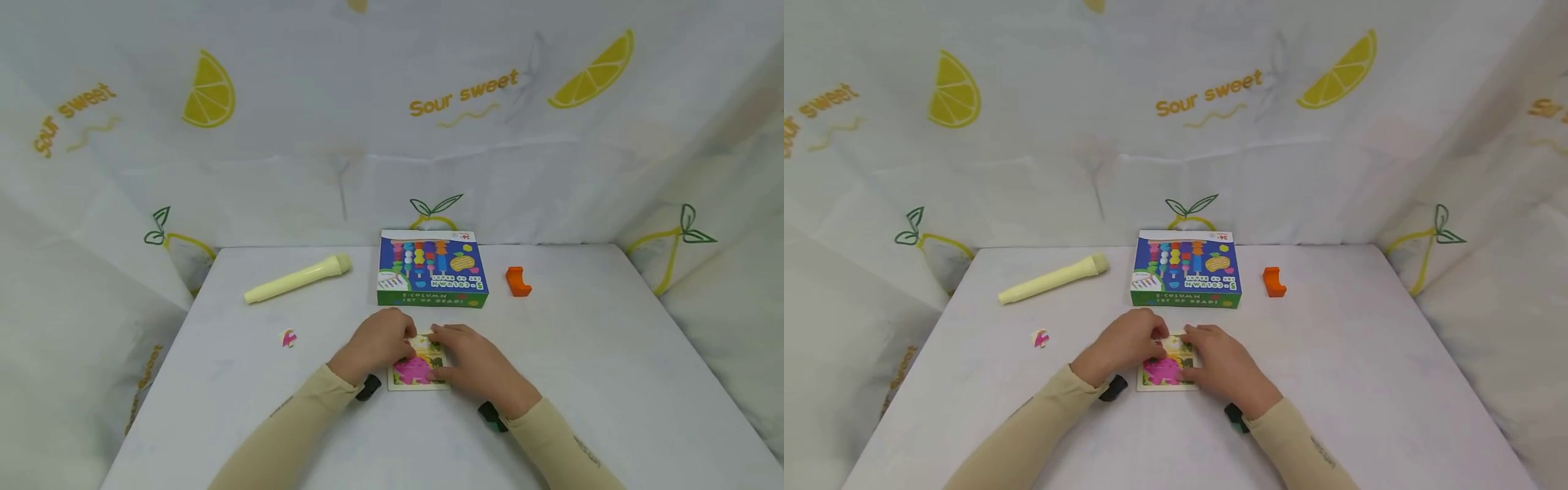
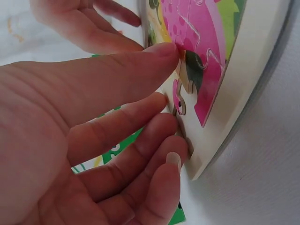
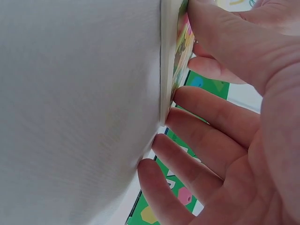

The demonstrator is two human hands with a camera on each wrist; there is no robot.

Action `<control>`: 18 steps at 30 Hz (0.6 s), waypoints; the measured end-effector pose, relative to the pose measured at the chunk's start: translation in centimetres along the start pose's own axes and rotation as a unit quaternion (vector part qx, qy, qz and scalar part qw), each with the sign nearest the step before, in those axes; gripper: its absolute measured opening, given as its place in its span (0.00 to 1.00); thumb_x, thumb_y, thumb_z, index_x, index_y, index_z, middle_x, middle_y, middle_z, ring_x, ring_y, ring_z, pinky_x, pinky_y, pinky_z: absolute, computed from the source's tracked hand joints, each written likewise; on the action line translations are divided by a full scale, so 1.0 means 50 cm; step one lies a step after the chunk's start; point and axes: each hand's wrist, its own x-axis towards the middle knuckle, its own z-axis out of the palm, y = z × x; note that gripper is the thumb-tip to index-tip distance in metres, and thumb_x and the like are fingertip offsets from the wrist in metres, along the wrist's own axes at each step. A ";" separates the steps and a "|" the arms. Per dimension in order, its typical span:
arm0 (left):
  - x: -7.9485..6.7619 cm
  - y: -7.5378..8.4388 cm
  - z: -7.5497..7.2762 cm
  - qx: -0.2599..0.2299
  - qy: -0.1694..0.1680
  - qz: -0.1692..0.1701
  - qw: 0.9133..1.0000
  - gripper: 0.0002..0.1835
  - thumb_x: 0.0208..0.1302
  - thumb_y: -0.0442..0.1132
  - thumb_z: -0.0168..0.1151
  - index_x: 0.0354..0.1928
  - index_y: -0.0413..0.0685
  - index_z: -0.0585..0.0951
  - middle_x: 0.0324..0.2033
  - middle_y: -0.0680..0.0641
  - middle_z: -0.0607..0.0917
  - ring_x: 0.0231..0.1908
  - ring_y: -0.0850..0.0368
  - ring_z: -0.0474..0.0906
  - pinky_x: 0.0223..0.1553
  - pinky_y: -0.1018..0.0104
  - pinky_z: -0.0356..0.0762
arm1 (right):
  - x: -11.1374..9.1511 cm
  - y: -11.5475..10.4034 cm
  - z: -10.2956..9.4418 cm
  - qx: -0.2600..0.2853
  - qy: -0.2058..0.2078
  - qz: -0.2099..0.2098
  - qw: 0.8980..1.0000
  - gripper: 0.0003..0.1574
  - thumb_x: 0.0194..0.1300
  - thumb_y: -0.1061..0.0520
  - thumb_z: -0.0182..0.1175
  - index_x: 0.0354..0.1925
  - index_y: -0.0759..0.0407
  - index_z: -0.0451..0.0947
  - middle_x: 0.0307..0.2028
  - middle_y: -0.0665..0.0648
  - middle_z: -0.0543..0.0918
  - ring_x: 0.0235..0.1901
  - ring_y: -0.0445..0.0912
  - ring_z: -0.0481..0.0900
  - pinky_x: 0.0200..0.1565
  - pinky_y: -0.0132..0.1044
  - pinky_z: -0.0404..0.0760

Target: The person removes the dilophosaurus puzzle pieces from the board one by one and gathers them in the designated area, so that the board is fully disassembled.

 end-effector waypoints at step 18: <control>0.003 -0.007 0.009 -0.019 0.018 0.017 1.000 0.13 0.64 0.43 0.81 0.46 0.46 0.89 0.40 0.51 0.83 0.39 0.59 0.76 0.41 0.69 0.79 | 0.004 0.006 0.005 -0.007 0.010 -0.007 1.000 0.46 0.59 0.40 0.82 0.72 0.47 0.80 0.72 0.56 0.81 0.75 0.58 0.74 0.70 0.59 0.79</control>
